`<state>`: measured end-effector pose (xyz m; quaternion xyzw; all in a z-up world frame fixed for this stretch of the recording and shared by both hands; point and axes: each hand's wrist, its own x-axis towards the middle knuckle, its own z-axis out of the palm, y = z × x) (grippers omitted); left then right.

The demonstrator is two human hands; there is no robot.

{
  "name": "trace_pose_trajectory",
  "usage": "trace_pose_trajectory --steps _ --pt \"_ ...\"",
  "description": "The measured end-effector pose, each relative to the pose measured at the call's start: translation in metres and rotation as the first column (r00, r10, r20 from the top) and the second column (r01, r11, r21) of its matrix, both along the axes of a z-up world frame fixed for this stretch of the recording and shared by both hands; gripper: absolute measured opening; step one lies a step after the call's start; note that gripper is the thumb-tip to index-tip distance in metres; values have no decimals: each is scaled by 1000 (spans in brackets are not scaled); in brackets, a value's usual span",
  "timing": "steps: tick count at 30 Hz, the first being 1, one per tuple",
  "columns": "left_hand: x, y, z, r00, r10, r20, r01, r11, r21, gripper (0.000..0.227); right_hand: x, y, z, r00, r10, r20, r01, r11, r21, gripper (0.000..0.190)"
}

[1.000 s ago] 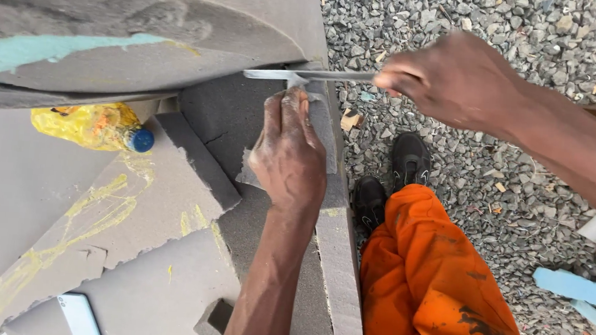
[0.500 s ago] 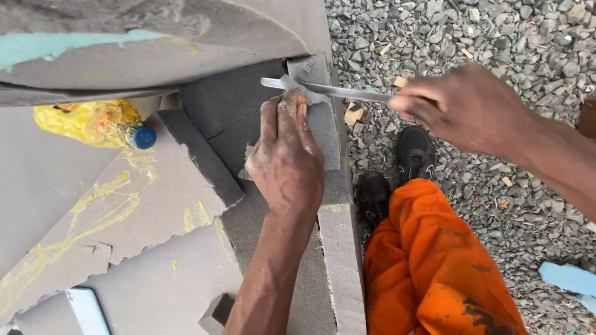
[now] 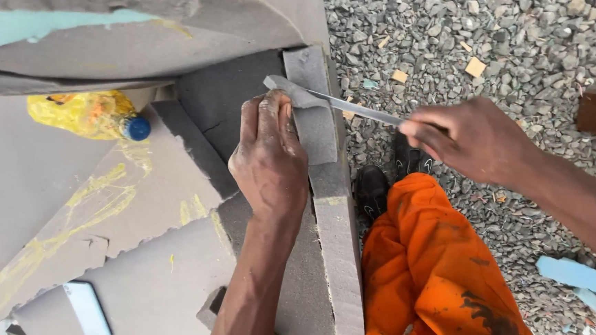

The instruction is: Trimming excess foam from a furniture frame using a long blade and applying adhesive to bond foam layers.

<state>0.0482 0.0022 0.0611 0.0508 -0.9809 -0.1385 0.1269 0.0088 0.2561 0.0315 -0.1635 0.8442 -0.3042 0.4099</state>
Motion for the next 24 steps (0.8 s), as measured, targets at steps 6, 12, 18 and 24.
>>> trace_pose_trajectory --steps 6,12,18,24 --pt "5 -5 18 1000 3 16 -4 1000 9 14 2 -29 -2 978 -207 17 203 938 -282 31" --pt "15 -9 20 999 -11 35 10 999 47 17 21 -25 -4 977 -207 -40 183 927 -329 34" --pt "25 -13 34 993 -56 102 49 997 63 17 44 -24 0 987 -163 -3 163 984 70 27" --pt "27 -18 33 991 -87 97 82 995 57 17 47 -54 -4 961 -263 -88 242 949 -200 24"
